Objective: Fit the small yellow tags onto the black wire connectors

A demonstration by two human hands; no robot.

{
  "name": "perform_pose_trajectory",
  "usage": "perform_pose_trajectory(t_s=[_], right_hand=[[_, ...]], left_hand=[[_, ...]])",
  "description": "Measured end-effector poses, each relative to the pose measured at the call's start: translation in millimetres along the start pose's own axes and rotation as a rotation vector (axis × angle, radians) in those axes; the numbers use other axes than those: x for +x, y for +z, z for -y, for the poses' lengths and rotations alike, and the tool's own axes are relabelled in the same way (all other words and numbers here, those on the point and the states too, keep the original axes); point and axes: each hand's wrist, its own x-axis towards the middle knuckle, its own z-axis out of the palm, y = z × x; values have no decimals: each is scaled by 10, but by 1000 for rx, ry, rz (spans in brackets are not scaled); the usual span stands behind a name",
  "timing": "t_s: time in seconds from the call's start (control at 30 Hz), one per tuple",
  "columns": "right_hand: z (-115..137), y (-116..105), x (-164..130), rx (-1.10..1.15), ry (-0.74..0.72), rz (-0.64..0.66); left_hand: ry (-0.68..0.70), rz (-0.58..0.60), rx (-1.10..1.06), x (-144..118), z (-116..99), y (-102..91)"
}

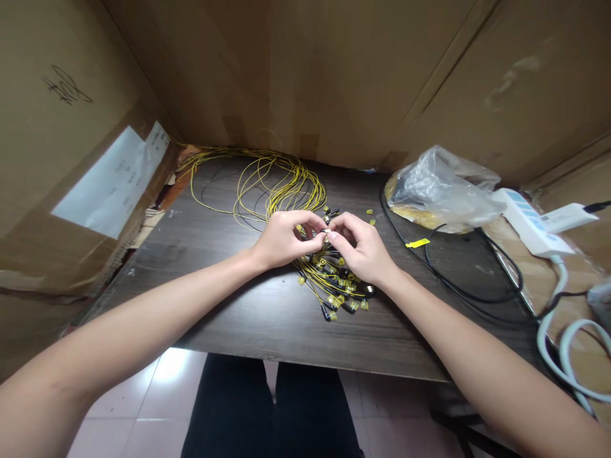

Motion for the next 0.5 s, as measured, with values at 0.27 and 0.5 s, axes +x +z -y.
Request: perform_pose_trajectory(t_s=[0.27,0.5], right_hand=[[-16,6,2,-36,6,48],[12,7,-6,41,21,-24]], left_hand=[[63,22,23,-9,-6,-5],[7,22,15,-5,11,-4]])
